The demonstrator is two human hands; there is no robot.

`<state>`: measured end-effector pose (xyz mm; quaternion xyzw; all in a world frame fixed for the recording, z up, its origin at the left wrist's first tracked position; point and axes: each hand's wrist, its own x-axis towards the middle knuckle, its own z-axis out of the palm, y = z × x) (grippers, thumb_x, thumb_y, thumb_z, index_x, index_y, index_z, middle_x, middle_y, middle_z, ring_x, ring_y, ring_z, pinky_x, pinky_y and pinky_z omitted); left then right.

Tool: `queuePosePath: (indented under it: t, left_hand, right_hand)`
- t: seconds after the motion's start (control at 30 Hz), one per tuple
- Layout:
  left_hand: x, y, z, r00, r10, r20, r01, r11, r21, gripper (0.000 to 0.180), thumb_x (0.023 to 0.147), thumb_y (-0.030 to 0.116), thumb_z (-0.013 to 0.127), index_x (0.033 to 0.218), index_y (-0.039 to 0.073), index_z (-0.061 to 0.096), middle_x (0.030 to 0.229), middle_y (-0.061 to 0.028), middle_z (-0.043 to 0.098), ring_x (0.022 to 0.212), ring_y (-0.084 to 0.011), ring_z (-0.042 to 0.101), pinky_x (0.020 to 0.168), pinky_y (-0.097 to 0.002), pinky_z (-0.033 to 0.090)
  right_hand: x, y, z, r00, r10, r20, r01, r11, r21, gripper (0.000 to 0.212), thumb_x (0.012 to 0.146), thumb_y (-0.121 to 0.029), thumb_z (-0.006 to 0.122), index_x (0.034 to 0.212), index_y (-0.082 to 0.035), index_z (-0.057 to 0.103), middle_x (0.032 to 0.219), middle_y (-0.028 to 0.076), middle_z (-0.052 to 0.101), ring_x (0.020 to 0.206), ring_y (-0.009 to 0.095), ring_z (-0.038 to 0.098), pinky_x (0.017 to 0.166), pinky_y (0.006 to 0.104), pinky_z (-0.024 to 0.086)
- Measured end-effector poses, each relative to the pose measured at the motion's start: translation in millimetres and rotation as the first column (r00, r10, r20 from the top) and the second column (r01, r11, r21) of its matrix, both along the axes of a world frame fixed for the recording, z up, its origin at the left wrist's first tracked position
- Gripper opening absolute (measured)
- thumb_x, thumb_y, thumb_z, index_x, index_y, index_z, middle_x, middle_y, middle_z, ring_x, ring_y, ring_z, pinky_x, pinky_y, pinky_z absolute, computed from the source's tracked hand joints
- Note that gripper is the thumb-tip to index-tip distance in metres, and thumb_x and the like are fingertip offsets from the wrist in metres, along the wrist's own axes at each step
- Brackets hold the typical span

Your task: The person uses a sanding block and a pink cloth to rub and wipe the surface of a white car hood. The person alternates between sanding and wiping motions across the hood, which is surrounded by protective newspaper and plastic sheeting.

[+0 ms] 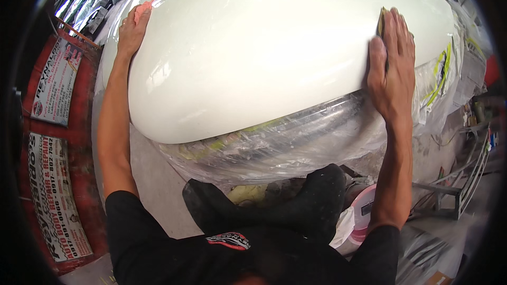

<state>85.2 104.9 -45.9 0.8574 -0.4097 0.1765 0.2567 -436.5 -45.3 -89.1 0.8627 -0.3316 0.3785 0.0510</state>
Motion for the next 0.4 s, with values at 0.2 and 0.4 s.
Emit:
queuePosePath:
  t: [0.2, 0.4]
  left_hand:
    - [20.3, -19.4, -25.3, 0.977, -0.168, 0.132, 0.17, 0.986, 0.001, 0.071, 0.097, 0.062, 0.053, 0.148, 0.011, 0.05, 0.137, -0.0249, 0.059, 0.132, -0.0428, 0.051, 0.113, -0.0489, 0.037]
    - [28.8, 28.1, -6.1, 0.998, -0.052, 0.026, 0.052, 0.998, 0.026, 0.072, 0.099, 0.06, 0.051, 0.149, 0.009, 0.047, 0.145, -0.0259, 0.053, 0.136, -0.0423, 0.048, 0.115, -0.0494, 0.034]
  right_hand:
    - [152.2, 200.0, -20.4, 0.794, 0.536, -0.286, -0.567, 0.823, -0.03, 0.068, 0.102, -0.037, 0.049, 0.146, 0.014, 0.042, 0.152, 0.028, 0.045, 0.142, 0.037, 0.044, 0.121, 0.0456, 0.032]
    - [59.5, 61.7, -9.2, 0.956, 0.259, 0.137, -0.266, 0.963, 0.034, 0.051, 0.105, -0.024, 0.041, 0.146, 0.005, 0.048, 0.152, 0.023, 0.048, 0.142, 0.037, 0.043, 0.122, 0.0461, 0.029]
